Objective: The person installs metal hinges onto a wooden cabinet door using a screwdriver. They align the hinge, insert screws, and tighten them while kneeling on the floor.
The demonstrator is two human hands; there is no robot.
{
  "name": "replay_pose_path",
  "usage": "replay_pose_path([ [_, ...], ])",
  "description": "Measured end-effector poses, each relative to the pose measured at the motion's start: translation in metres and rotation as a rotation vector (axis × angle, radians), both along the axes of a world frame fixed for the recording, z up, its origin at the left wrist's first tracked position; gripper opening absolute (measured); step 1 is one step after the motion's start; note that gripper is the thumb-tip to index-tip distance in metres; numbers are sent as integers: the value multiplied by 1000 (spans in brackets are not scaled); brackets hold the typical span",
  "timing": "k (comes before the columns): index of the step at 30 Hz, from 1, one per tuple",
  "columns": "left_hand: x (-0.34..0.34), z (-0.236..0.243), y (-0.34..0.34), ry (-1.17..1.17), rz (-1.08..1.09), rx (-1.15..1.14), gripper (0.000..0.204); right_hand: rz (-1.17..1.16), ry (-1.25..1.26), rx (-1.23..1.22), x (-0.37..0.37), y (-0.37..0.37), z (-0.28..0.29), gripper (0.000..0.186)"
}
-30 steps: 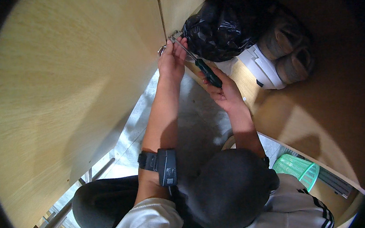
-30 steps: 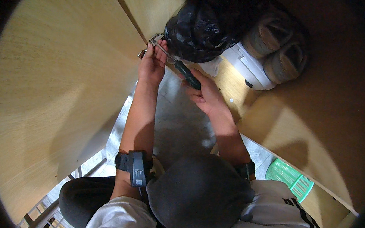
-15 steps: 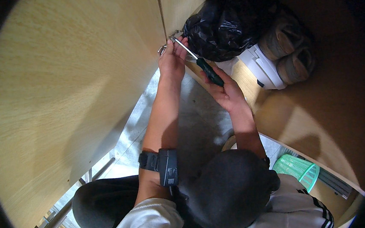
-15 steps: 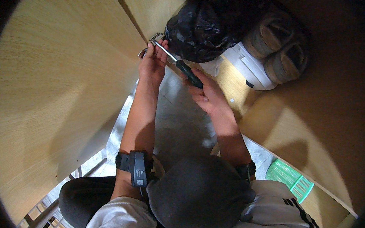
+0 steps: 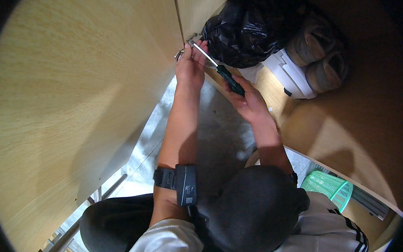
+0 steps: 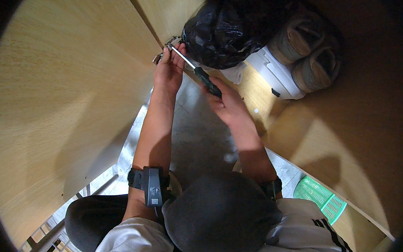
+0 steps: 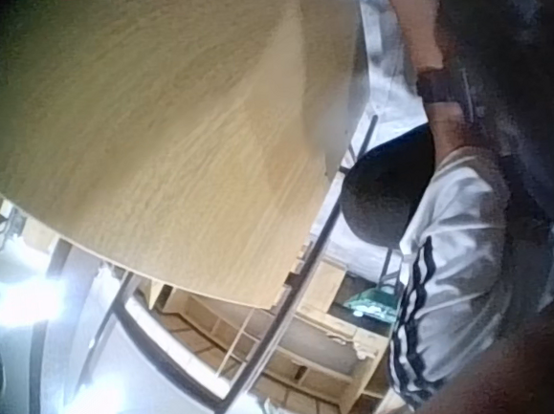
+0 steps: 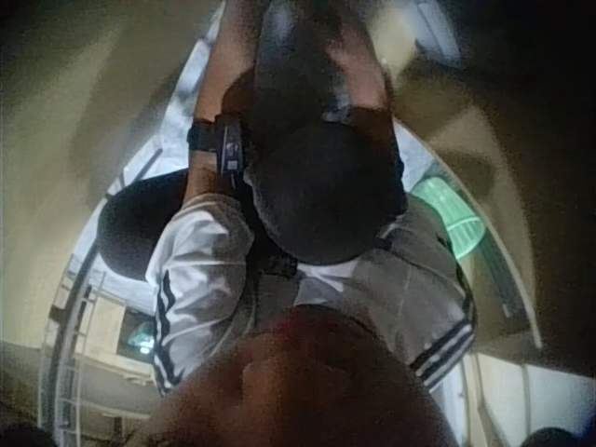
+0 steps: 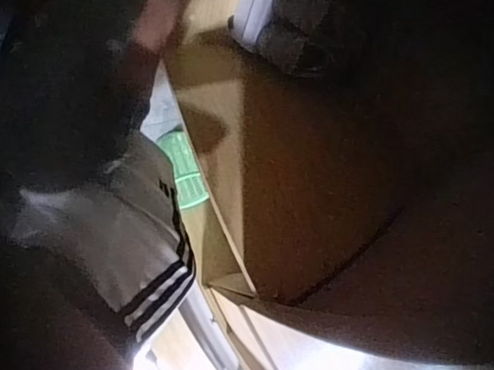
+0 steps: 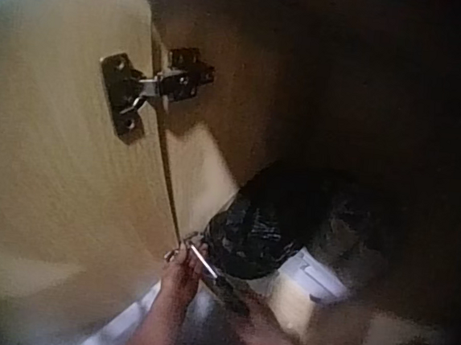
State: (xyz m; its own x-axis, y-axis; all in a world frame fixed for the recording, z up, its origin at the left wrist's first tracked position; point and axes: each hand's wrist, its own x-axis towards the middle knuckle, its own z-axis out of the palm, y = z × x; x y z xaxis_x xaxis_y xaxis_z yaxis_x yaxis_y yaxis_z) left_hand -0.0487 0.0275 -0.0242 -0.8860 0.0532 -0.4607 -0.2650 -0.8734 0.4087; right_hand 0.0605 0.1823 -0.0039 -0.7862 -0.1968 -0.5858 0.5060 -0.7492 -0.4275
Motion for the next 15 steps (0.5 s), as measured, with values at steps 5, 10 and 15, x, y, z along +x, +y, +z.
replay_pose_path([
  [5,1,3,1,2,9,-3,31,-235,20,327,-3,-22,-3,23],
  [10,0,3,0,7,8,6,30,11,47,-24,4,0,8,23],
  [15,0,2,-1,-1,0,11,31,-37,37,201,1,-7,4,29],
])
